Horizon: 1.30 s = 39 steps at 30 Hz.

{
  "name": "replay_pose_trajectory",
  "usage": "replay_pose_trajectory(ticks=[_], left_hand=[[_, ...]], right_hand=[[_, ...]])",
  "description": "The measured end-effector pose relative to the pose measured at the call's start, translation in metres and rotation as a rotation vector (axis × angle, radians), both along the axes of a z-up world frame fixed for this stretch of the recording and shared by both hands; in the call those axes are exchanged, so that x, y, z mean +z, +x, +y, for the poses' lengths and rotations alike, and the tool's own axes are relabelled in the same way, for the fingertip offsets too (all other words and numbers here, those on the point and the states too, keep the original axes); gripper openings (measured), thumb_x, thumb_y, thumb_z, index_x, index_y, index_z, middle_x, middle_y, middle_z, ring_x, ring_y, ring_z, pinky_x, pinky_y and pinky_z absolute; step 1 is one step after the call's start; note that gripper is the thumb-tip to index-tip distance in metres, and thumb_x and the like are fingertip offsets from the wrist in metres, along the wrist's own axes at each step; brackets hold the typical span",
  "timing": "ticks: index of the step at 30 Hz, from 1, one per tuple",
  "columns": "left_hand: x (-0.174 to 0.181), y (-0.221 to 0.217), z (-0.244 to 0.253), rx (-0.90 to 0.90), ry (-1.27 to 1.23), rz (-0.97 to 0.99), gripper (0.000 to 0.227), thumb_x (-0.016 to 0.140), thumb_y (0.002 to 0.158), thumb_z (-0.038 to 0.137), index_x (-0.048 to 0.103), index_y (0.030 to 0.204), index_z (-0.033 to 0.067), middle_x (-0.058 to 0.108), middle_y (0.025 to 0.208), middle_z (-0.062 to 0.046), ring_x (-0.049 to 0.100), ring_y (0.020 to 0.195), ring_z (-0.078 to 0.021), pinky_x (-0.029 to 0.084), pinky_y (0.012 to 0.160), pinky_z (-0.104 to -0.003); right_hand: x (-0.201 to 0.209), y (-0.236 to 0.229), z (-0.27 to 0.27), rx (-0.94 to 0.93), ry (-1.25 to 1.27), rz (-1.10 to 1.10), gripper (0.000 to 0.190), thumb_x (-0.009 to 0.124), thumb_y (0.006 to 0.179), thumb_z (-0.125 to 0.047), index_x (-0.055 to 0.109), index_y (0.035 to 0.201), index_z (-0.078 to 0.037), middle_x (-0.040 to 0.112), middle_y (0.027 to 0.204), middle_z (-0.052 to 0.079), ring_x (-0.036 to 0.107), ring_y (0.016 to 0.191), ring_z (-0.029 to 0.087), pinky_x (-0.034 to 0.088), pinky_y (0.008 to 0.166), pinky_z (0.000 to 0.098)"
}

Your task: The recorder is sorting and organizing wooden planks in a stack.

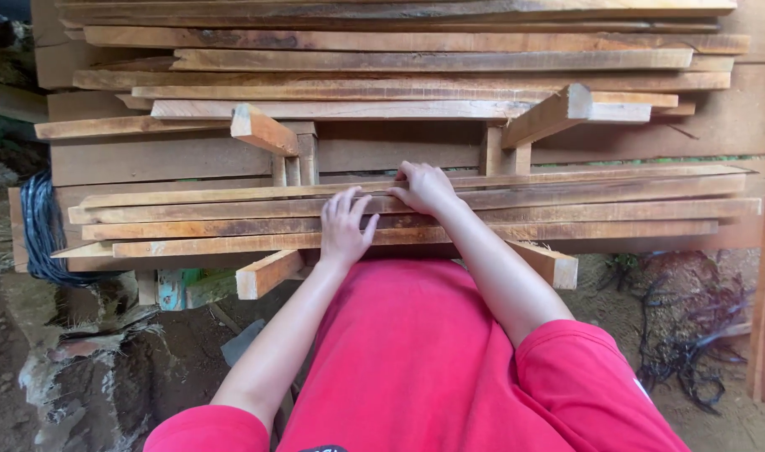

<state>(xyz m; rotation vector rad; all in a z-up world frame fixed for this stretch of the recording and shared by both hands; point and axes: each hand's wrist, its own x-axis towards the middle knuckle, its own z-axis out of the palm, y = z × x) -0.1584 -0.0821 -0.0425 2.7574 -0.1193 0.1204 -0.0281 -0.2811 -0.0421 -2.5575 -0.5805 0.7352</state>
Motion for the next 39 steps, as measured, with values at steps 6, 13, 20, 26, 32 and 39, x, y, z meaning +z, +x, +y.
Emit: replay_pose_trajectory(ticks=[6, 13, 20, 26, 32, 39], left_hand=[[0.047, 0.028, 0.002, 0.103, -0.004, 0.204, 0.082, 0.078, 0.086, 0.049, 0.046, 0.152, 0.0120, 0.041, 0.160, -0.010, 0.032, 0.149, -0.0365, 0.016, 0.122, -0.063], [-0.005, 0.032, 0.024, -0.107, 0.036, 0.264, 0.038, 0.074, 0.088, 0.046, 0.065, 0.124, 0.0357, 0.067, 0.118, 0.015, 0.062, 0.114, -0.0118, 0.034, 0.113, -0.046], [0.005, -0.010, 0.012, -0.085, -0.067, 0.168, 0.040, 0.079, 0.082, 0.048, 0.062, 0.112, 0.0275, 0.065, 0.116, 0.009, 0.060, 0.116, -0.0156, 0.043, 0.102, -0.039], [0.005, -0.027, 0.013, -0.134, 0.034, 0.158, 0.058, 0.078, 0.085, 0.044, 0.058, 0.135, 0.0242, 0.064, 0.132, 0.005, 0.055, 0.126, -0.0173, 0.037, 0.106, -0.042], [0.008, -0.023, 0.022, -0.246, 0.086, 0.133, 0.045, 0.068, 0.093, 0.047, 0.062, 0.132, 0.0262, 0.064, 0.129, 0.007, 0.057, 0.120, -0.0163, 0.041, 0.101, -0.040], [0.029, -0.030, 0.027, -0.305, 0.027, 0.310, 0.044, 0.068, 0.094, 0.045, 0.063, 0.131, 0.0232, 0.063, 0.125, 0.005, 0.057, 0.121, -0.0174, 0.043, 0.100, -0.040]], right_hand=[[0.027, -0.014, -0.004, 0.098, 0.201, -0.425, 0.032, 0.080, 0.081, -0.039, 0.061, 0.095, -0.018, 0.063, 0.105, 0.003, 0.062, 0.104, 0.027, 0.055, 0.077, 0.0425], [0.040, -0.038, -0.017, 0.070, 0.239, -0.510, 0.023, 0.071, 0.092, -0.039, 0.064, 0.107, -0.023, 0.061, 0.102, -0.003, 0.061, 0.099, 0.021, 0.053, 0.076, 0.0368], [0.055, -0.081, -0.043, 0.119, 0.070, -0.445, 0.049, 0.067, 0.092, -0.048, 0.069, 0.129, -0.016, 0.063, 0.139, 0.003, 0.053, 0.135, 0.027, 0.043, 0.107, 0.0438], [0.031, -0.107, -0.054, 0.121, 0.123, -0.567, 0.047, 0.073, 0.089, -0.044, 0.067, 0.130, -0.021, 0.063, 0.124, -0.001, 0.057, 0.122, 0.025, 0.045, 0.101, 0.0411], [0.032, -0.107, -0.056, 0.147, 0.129, -0.620, 0.044, 0.069, 0.091, -0.046, 0.067, 0.127, -0.021, 0.062, 0.119, -0.001, 0.055, 0.116, 0.022, 0.041, 0.099, 0.0404], [0.038, -0.118, -0.058, 0.202, 0.155, -0.531, 0.043, 0.070, 0.092, -0.043, 0.068, 0.125, -0.015, 0.063, 0.117, 0.004, 0.057, 0.114, 0.025, 0.045, 0.093, 0.0393]])
